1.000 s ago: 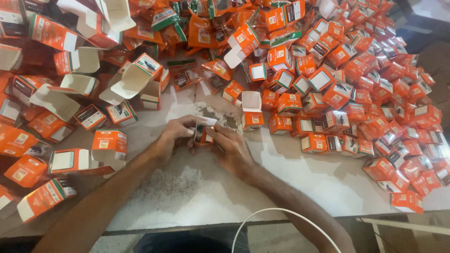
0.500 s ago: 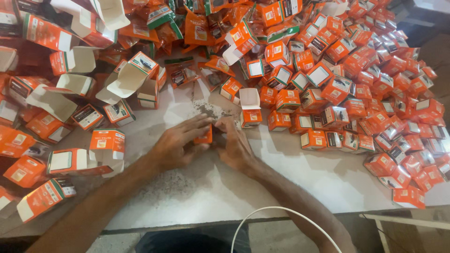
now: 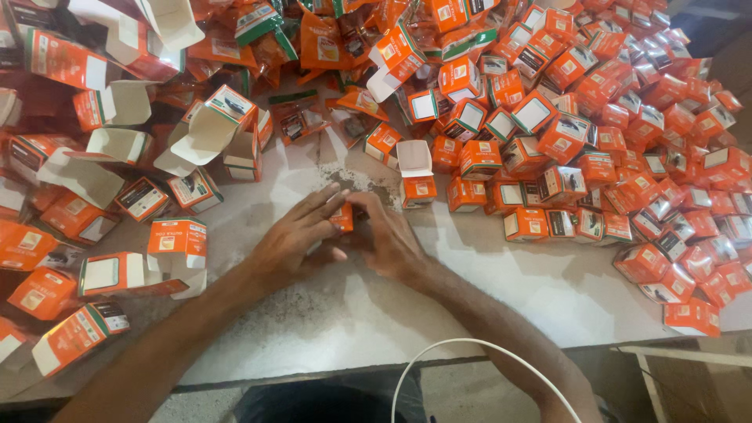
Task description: The person folds small orange cardboard boxes at a table covered with piles of flat and folded boxes. They pick up a folded carton, press and tuck its flaps closed by hand, and place the finished box back onto the pile, repeating this with one box at a time.
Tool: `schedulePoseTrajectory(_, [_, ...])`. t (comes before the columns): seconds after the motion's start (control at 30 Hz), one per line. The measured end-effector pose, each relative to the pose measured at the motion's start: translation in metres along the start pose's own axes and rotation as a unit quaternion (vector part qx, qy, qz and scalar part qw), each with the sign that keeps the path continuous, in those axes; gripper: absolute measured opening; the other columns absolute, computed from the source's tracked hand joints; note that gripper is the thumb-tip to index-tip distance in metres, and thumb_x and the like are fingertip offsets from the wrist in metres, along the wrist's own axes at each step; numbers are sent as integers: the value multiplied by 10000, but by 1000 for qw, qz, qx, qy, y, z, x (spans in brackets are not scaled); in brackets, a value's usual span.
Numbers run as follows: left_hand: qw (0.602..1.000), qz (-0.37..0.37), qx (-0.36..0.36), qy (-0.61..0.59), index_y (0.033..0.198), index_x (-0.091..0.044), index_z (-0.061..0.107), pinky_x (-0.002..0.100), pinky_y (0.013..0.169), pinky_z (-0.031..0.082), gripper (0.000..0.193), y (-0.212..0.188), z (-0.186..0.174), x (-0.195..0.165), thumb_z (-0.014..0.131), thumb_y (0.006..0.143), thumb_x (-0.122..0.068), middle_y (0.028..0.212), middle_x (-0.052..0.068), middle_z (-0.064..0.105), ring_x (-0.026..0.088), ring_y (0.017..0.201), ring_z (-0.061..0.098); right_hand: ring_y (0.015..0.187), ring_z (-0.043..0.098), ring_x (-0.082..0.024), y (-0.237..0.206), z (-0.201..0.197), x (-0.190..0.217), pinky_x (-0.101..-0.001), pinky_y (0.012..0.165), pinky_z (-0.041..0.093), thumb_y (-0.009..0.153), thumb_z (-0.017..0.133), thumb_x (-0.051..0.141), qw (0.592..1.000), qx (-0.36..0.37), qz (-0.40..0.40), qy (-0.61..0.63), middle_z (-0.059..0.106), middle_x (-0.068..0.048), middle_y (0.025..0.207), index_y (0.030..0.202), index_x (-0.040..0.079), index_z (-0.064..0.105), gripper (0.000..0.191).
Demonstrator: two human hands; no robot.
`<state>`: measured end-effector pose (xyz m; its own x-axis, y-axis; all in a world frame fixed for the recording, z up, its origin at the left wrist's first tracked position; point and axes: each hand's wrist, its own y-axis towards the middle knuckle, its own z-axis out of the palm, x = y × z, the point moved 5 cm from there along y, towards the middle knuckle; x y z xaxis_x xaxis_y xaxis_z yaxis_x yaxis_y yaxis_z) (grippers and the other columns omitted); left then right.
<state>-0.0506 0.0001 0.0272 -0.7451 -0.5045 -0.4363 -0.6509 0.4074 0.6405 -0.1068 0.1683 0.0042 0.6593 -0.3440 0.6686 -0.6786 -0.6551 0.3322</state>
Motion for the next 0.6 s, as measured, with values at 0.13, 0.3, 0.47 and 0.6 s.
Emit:
schedulePoseTrajectory(0.13, [999,-34,-26,-12,1080,1,631,535,1176,363,199,-3,-12,-4,690,898,-50,1557,278,428,466,1466,385,1198,644,-380,4,-14,27,-454,985,538,849,812,100,977,-50,-148,-143,630,-191,1314,1376,110,455,636])
schedulePoseTrajectory(0.3, [986,-102,-129,8,1185,11,585,502,1123,453,244,-9,-21,-1,647,951,-16,1447,190,572,412,1341,543,1356,475,-487,-1,-78,41,-612,1146,376,957,760,235,897,-295,-130,-302,460,-270,1463,1372,-36,512,555])
schedulePoseTrajectory(0.47, [986,-93,-122,63,1160,-33,594,495,1080,478,273,-2,-11,1,707,912,-27,1413,190,586,412,1307,546,1254,532,-466,17,-77,25,-597,947,445,835,757,234,896,-173,-23,-407,509,-284,1431,1088,-10,680,360])
schedulePoseTrajectory(0.6, [987,-75,-119,80,1217,-33,574,505,1100,467,392,13,-7,-6,756,870,-51,1458,202,543,432,1329,531,1329,572,-388,20,-80,14,-463,971,584,918,675,-1,914,-143,-15,-378,528,-194,1514,1026,-20,666,109])
